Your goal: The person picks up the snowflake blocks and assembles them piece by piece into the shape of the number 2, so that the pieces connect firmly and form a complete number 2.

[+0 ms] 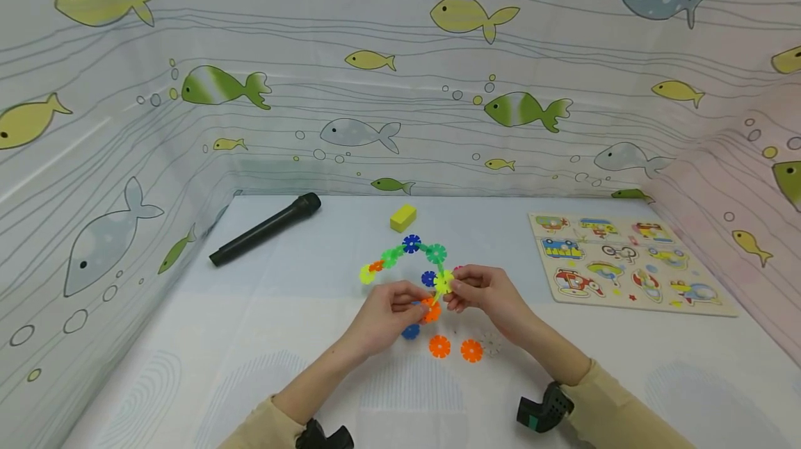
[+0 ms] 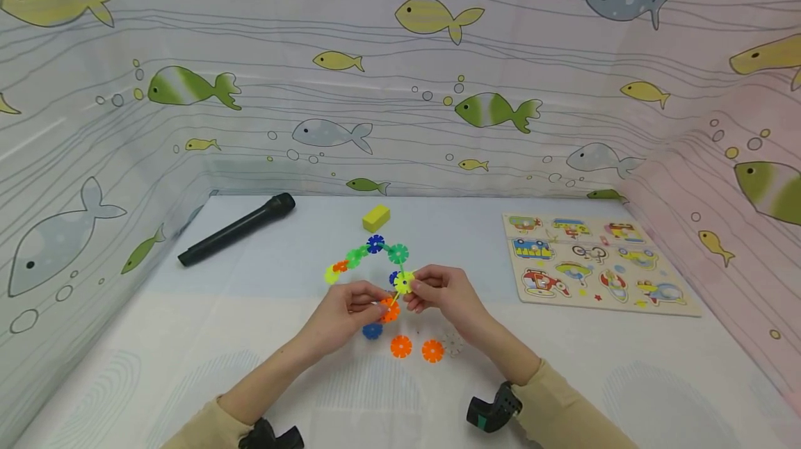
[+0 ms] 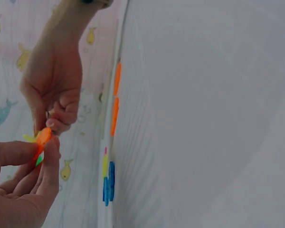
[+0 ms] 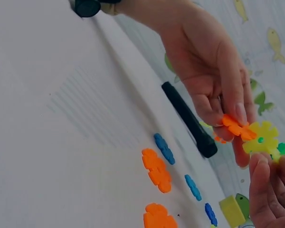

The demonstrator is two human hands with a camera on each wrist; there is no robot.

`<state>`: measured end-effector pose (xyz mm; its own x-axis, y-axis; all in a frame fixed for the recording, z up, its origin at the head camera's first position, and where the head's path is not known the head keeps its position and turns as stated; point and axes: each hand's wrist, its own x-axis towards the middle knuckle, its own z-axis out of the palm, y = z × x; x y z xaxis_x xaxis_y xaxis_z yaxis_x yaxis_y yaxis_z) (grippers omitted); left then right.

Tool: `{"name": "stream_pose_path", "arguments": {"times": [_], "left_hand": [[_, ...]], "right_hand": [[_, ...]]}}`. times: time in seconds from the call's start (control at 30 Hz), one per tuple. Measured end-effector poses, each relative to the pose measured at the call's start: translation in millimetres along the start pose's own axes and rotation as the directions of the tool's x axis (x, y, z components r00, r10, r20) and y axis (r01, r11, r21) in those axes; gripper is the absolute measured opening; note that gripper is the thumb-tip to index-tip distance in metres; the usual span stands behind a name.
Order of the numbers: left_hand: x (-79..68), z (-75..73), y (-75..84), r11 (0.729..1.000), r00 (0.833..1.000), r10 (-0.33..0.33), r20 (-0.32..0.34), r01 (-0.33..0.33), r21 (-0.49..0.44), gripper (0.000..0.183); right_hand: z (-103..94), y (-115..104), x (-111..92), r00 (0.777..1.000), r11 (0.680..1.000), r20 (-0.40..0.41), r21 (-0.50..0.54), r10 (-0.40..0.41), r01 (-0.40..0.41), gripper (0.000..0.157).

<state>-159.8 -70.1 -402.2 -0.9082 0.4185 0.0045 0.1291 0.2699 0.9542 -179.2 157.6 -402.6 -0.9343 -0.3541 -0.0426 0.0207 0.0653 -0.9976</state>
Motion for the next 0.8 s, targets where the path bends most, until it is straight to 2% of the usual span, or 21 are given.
{"name": "stream_pose_path", "arguments": {"times": [0.27, 0.43, 0.63, 0.73, 0.8], "left_hand": [[-0.7, -0.3, 1.5, 1.000, 1.000, -0.002, -0.013, 0.002, -0.016, 0.019], [-0.9, -0.9, 2.8, 1.000, 0.999, -0.011, -0.036, 0.011, 0.000, 0.019], [-0.4, -0.8, 2.8, 0.999, 0.999, -0.015, -0.049, 0.017, 0.033, 0.019], [-0.6, -0.8, 2.0, 0.999, 0.998, -0.016, -0.053, 0.018, 0.049, 0.019], [-1.0, -1.0, 1.5, 0.999, 0.998, -0.015, -0.054, 0.018, 0.051, 0.019]], "right_hand": [[0.0, -1.2, 1.7, 1.000, 1.000, 0.000, -0.020, -0.004, 0.004, 0.032], [-2.5, -5.0, 1.9, 1.000, 0.997, 0.000, -0.077, -0.017, 0.017, 0.034], [-12.6, -5.3, 9.2, 0.996, 0.988, -0.077, -0.150, -0.037, 0.026, 0.035], [-17.6, 2.3, 17.9, 0.992, 0.971, -0.121, -0.237, -0.034, 0.005, 0.032], [-19.5, 8.4, 24.0, 0.988, 0.935, -0.151, -0.355, -0.037, -0.019, 0.028]]}}
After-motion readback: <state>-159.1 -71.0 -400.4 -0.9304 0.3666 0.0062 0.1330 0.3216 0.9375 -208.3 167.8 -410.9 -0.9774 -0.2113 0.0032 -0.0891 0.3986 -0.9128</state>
